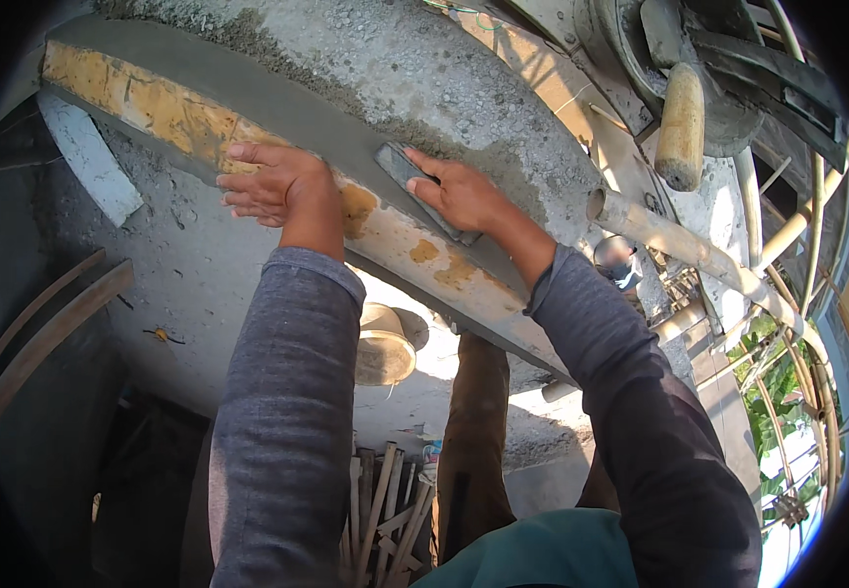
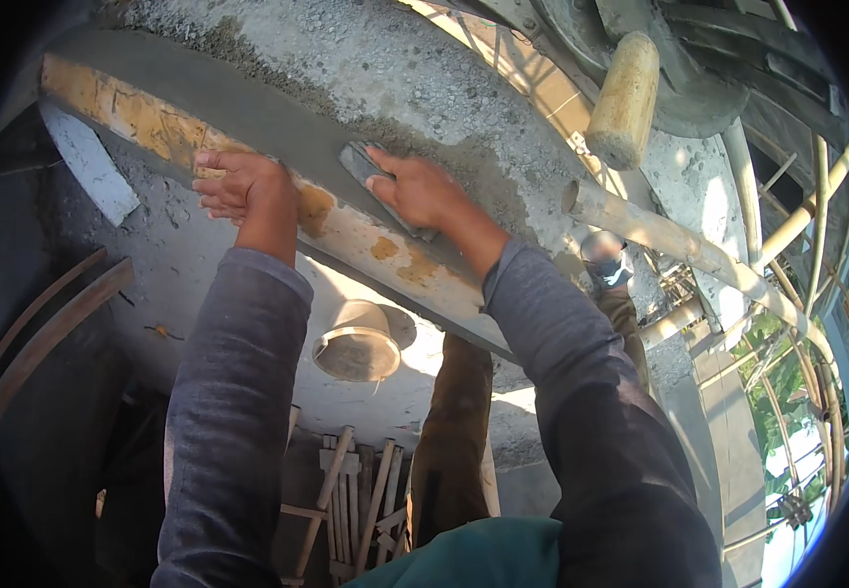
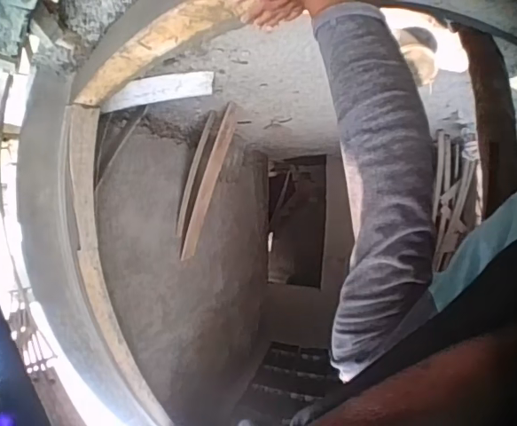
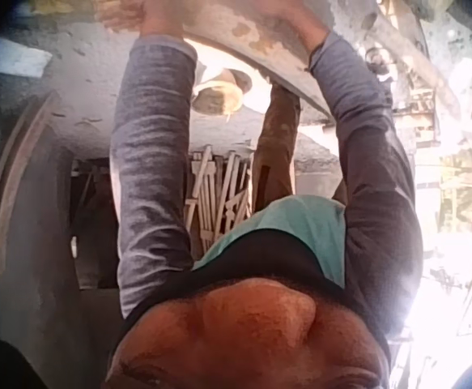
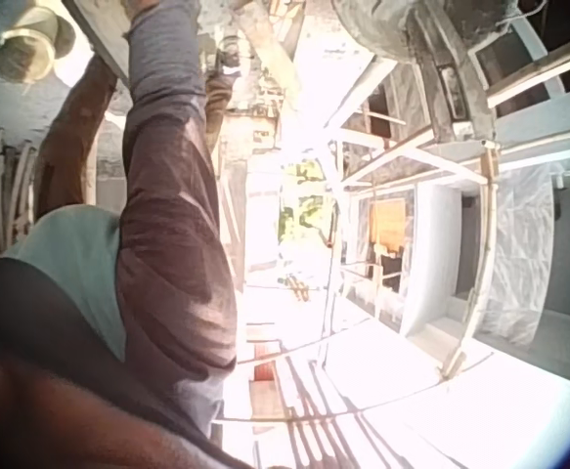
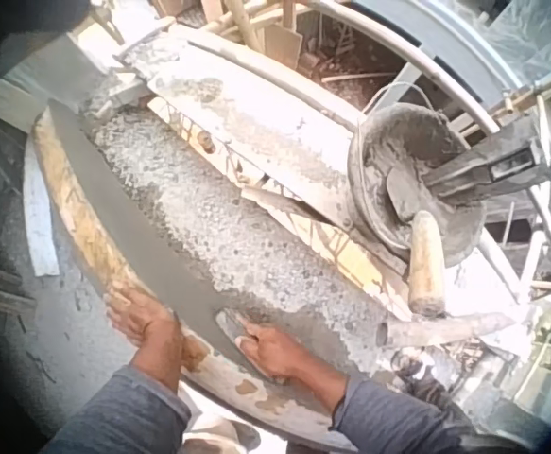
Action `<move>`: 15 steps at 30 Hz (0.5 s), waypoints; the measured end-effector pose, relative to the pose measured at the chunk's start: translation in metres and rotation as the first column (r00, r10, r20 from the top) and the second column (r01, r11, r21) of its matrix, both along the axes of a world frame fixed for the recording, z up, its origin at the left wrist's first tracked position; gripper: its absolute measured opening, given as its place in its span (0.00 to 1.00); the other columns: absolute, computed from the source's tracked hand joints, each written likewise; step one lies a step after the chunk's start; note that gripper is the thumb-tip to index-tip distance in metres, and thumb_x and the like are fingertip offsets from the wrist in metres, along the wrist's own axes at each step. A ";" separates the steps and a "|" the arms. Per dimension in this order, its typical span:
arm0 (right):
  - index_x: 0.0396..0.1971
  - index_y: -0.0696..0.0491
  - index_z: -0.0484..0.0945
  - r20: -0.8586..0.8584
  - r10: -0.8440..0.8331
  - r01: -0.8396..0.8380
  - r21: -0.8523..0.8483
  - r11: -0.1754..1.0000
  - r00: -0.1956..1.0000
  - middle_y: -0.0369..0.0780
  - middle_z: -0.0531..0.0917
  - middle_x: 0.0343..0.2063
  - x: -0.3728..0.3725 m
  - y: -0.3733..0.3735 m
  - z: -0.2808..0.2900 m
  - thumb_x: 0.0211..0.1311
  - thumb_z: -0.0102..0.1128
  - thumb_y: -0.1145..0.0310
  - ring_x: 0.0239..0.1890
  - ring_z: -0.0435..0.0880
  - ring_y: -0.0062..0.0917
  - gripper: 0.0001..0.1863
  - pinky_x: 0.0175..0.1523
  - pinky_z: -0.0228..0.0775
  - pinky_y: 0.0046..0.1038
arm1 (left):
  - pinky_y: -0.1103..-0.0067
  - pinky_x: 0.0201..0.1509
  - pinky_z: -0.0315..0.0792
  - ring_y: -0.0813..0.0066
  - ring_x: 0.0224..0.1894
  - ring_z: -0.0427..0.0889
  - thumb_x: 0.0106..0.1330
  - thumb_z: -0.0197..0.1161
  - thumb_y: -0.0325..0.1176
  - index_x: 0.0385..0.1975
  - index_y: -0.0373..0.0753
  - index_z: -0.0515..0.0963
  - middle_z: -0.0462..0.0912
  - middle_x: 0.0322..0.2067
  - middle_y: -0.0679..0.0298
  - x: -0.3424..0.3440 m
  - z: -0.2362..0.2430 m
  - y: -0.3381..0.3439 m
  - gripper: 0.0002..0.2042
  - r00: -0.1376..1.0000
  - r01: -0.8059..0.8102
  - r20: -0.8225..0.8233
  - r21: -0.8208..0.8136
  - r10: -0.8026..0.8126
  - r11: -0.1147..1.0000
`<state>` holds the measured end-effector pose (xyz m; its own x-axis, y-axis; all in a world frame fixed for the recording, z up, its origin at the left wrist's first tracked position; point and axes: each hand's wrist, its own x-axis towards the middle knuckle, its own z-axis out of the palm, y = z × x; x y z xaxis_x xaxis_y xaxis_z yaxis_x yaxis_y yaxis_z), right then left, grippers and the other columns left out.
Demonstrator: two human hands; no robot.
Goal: Smoothing a cement ledge using a hand float while standing on scaffolding.
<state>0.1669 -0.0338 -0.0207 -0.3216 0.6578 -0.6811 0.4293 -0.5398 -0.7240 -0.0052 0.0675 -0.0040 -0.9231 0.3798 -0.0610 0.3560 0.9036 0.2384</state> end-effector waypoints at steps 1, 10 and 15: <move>0.65 0.46 0.64 -0.050 -0.011 0.012 0.021 1.000 0.999 0.48 0.72 0.58 0.006 -0.007 0.005 0.68 0.50 0.55 0.60 0.71 0.41 0.27 0.63 0.63 0.34 | 0.59 0.73 0.44 0.49 0.73 0.44 0.69 0.24 0.64 0.68 0.35 0.51 0.49 0.69 0.43 0.003 0.001 0.001 0.40 1.000 0.004 0.003 -0.013 -0.004 1.000; 0.65 0.46 0.65 0.097 0.056 -0.052 -0.036 0.998 0.994 0.47 0.72 0.59 -0.024 0.043 -0.002 0.68 0.51 0.59 0.60 0.72 0.36 0.26 0.62 0.63 0.30 | 0.59 0.73 0.42 0.51 0.73 0.42 0.67 0.24 0.66 0.69 0.35 0.50 0.48 0.69 0.43 0.005 -0.001 0.000 0.42 0.999 0.009 0.036 0.018 -0.010 1.000; 0.63 0.44 0.67 -0.175 -0.118 0.135 0.089 0.987 0.977 0.49 0.75 0.54 -0.007 -0.007 0.015 0.65 0.52 0.54 0.57 0.73 0.43 0.28 0.61 0.64 0.35 | 0.60 0.73 0.43 0.50 0.73 0.43 0.68 0.23 0.66 0.69 0.35 0.50 0.48 0.69 0.43 0.000 0.005 0.001 0.42 1.000 0.006 0.007 -0.024 -0.006 1.000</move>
<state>0.1601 -0.0408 -0.0060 -0.3361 0.7626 -0.5527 0.2289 -0.5031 -0.8334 -0.0050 0.0688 0.0012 -0.9203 0.3838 -0.0761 0.3600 0.9068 0.2194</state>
